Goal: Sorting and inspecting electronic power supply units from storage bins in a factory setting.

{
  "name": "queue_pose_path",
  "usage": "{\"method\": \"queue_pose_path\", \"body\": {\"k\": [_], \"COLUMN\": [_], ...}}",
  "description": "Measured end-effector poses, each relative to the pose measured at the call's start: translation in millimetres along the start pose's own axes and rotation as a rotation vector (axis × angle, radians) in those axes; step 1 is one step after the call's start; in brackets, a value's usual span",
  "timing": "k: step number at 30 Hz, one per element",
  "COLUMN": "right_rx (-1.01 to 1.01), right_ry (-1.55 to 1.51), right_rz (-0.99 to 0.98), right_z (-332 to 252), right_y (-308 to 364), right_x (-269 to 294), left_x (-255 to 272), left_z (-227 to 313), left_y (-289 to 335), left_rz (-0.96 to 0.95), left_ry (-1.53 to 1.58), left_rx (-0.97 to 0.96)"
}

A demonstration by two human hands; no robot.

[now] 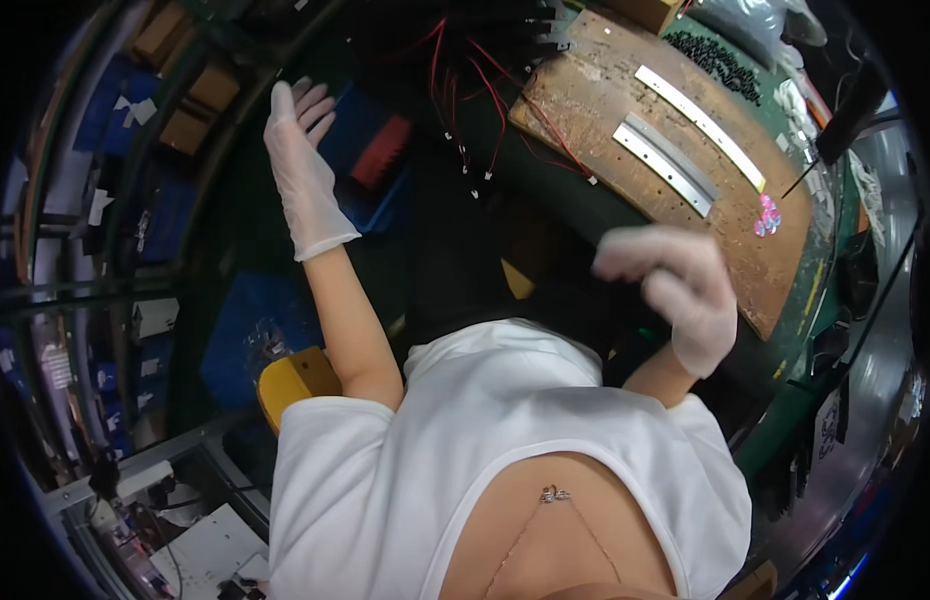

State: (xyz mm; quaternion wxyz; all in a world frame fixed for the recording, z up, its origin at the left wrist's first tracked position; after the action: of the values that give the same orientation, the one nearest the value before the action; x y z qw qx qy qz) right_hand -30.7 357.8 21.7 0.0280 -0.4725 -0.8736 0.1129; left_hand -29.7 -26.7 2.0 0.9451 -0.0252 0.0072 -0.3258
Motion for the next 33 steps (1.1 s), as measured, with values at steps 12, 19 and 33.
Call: {"method": "queue_pose_path", "body": {"k": [12,19,33], "right_rx": [0.032,-0.549,-0.606], "right_ry": [0.603,0.164,-0.012], "right_rz": [0.446,0.125,0.009], "right_z": [5,63,56], "right_y": [-218,-248,-242], "right_x": [39,42,22], "left_x": [-62,-68,-71], "left_z": [49,35,31], "left_y": [-9,-4,5], "left_rz": [-0.313,-0.532,-0.487], "left_ry": [-0.031,0.309,0.434], "left_rx": [-0.109,0.302,0.457]}}
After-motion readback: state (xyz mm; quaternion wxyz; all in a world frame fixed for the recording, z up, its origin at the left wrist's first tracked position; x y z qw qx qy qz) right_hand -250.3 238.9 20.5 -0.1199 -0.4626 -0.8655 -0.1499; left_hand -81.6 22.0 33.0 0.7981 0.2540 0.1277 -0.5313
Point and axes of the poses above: each hand's wrist, its own y-axis away from the middle knuckle, its own x-axis out of the back of the hand, z = x × y, the point moved 4 cm from there along -y, towards the middle knuckle, and after that the axes turned 10 degrees about z, right-handed, at the moved point
